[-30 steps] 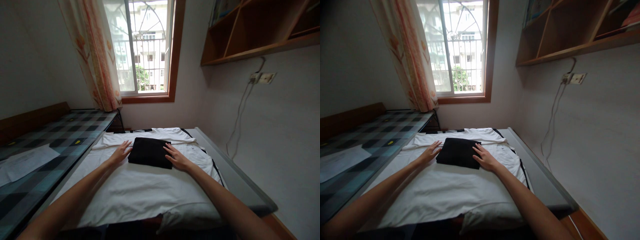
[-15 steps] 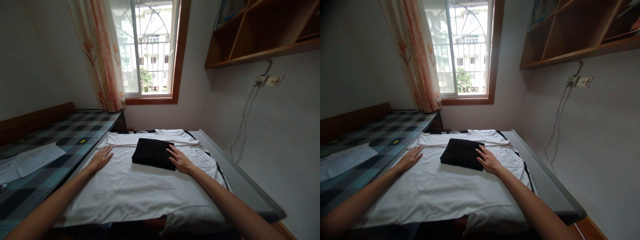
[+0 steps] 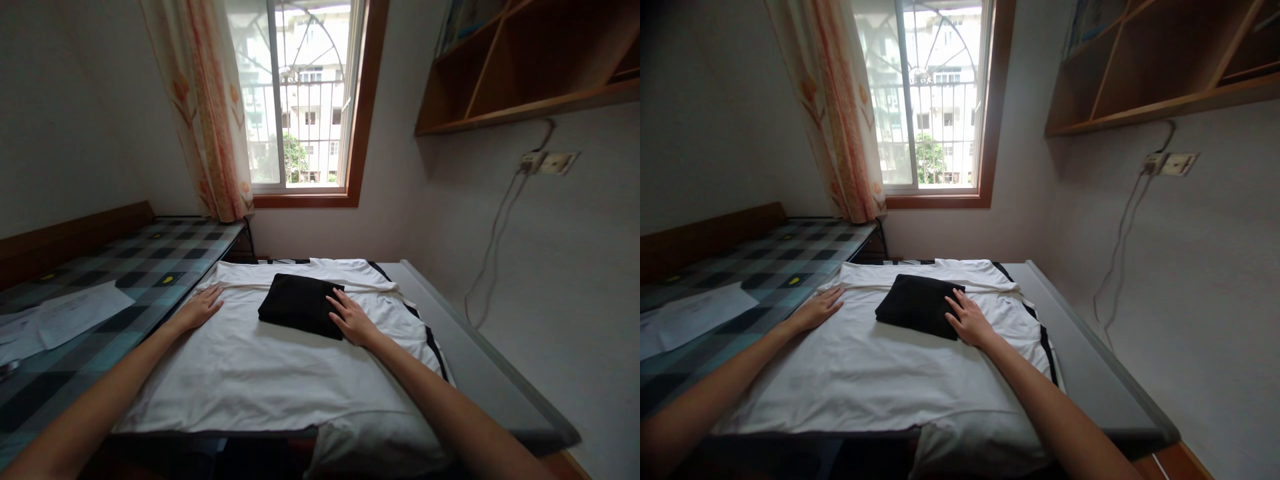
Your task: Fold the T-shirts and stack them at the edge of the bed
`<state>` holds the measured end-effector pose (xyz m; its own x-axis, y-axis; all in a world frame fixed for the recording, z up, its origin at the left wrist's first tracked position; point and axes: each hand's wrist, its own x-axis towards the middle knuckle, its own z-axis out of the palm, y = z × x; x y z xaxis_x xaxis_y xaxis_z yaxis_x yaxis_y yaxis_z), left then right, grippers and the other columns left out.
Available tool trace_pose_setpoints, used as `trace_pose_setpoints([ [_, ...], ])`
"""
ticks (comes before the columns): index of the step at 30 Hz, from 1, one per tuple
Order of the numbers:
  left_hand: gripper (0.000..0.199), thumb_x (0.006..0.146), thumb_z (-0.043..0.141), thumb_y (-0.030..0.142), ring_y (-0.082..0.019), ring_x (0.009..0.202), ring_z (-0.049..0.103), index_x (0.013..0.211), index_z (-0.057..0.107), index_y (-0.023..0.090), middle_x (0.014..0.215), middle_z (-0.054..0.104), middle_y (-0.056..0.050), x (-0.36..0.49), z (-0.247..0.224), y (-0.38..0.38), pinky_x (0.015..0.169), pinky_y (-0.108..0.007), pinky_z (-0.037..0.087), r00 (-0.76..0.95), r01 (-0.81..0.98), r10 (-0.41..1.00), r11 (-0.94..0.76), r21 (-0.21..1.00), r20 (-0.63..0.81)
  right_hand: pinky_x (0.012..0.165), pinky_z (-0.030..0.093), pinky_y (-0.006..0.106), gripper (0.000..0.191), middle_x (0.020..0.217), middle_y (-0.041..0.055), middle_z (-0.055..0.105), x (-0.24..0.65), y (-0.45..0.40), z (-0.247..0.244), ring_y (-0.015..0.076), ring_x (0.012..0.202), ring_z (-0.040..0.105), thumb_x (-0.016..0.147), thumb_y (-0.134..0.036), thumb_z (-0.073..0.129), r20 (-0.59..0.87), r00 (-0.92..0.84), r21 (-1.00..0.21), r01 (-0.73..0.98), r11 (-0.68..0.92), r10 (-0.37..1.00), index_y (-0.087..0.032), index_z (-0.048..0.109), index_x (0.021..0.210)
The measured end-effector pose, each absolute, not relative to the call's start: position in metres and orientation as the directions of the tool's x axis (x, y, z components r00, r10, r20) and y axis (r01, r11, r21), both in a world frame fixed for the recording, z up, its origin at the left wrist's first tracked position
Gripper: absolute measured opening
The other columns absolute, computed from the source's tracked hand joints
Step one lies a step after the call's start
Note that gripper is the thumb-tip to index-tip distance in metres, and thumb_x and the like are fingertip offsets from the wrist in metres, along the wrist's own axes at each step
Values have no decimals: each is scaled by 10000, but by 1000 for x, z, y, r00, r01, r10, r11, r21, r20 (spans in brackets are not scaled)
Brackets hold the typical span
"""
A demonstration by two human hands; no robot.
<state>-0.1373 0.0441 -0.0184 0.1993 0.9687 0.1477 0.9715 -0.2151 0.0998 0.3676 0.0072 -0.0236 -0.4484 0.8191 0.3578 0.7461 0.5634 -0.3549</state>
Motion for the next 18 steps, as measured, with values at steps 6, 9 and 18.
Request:
trace_pose_setpoints([
  [6,533,837,486,496,-295,1376,351,1245,589,170,1426,488,-114,-68,15,51,1140,-449,262,223,926,943,-285,247,248,1036,395,441,370,1298,103,587,366,28,12,268,1196,534,881,-433,526,403,-404,-378,744,551,821,-236,690,1148],
  [9,504,871,473,476,-285,1392,331,1259,586,174,1426,490,-114,3,30,56,1151,-439,246,282,811,910,-395,431,304,1019,401,409,401,1222,114,629,342,40,26,255,1151,559,923,-435,454,425,-331,-384,777,499,843,-204,677,1162],
  [18,579,917,446,498,-276,1453,176,1428,436,227,1552,295,-86,79,4,60,1178,-486,121,445,740,860,-511,437,251,1164,186,459,608,1537,106,325,320,33,-6,263,1429,247,945,-534,370,335,-410,-306,804,510,848,-209,401,1458],
])
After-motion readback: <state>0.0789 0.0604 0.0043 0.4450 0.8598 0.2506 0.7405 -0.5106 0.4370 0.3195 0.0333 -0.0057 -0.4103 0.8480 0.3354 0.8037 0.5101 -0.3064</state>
